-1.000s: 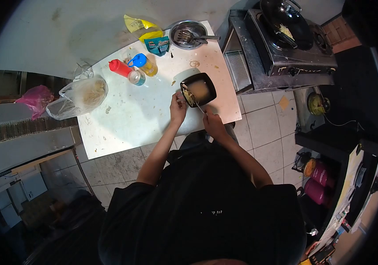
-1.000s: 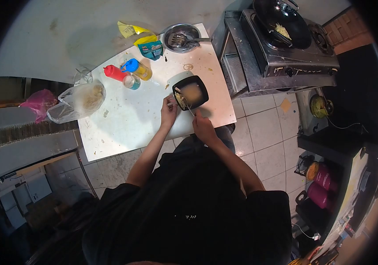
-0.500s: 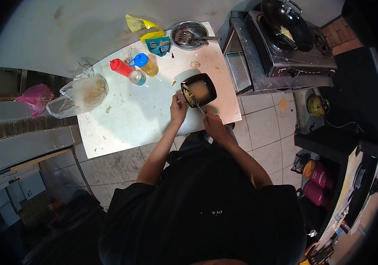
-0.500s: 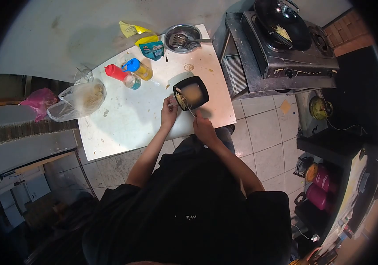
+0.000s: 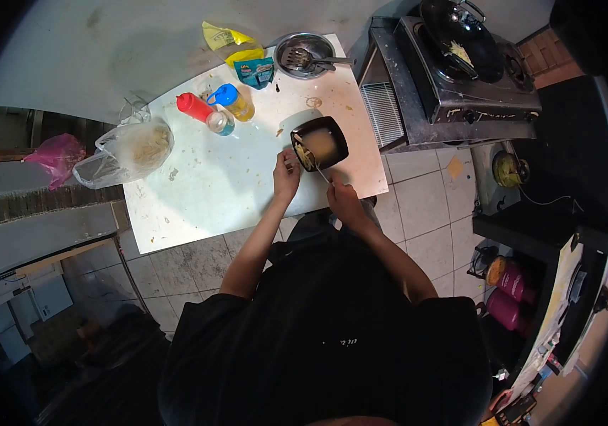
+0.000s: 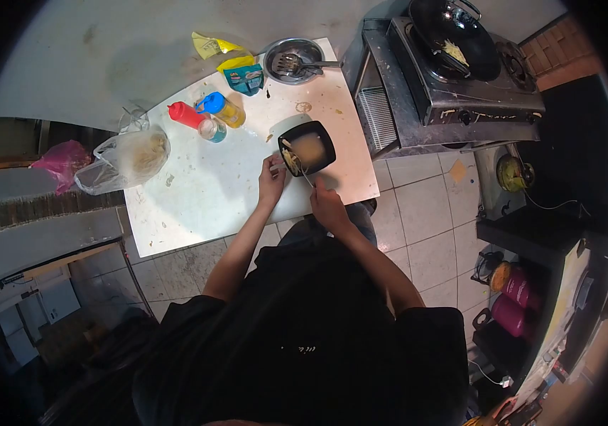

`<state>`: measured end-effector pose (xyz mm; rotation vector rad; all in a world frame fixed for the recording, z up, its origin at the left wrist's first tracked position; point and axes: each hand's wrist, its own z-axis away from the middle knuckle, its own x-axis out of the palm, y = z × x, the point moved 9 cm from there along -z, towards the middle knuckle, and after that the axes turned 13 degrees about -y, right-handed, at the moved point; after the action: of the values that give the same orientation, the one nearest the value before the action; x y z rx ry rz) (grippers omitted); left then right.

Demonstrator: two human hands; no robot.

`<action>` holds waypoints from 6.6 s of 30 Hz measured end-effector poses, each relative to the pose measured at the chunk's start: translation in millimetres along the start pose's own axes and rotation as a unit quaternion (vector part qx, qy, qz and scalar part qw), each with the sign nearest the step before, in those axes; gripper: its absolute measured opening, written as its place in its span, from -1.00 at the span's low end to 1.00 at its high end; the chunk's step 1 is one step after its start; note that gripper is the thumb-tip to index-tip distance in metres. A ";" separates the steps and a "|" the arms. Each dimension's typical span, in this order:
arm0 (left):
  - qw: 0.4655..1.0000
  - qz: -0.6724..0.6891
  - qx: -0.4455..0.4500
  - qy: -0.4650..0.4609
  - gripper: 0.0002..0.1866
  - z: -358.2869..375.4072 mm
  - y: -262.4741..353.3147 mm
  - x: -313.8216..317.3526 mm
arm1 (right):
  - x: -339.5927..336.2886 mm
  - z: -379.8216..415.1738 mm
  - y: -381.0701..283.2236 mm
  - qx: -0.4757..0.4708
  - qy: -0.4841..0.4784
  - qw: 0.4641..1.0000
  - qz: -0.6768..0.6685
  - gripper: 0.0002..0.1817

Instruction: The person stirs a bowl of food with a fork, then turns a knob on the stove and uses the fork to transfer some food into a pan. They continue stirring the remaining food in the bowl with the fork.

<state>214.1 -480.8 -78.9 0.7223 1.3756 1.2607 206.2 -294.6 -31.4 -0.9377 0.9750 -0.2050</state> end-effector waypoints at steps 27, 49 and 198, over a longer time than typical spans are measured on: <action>1.000 0.023 0.002 0.004 -0.56 -3.0 -11.5 -0.9 | 3.9 -16.0 36.0 -0.006 -0.021 0.991 -0.129 -0.83; 0.999 0.028 -0.004 -0.028 -0.59 -4.7 -8.6 4.5 | -20.5 -24.8 70.9 0.074 -0.083 0.967 -0.230 -0.84; 0.978 0.193 -0.074 -0.007 -0.48 5.9 -23.3 18.6 | 6.6 -2.4 -1.0 0.005 -0.040 0.998 -0.052 -0.77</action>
<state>220.6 -467.8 -105.6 0.9203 1.1478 1.6394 208.4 -300.1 -35.2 -0.9817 0.8525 -0.2566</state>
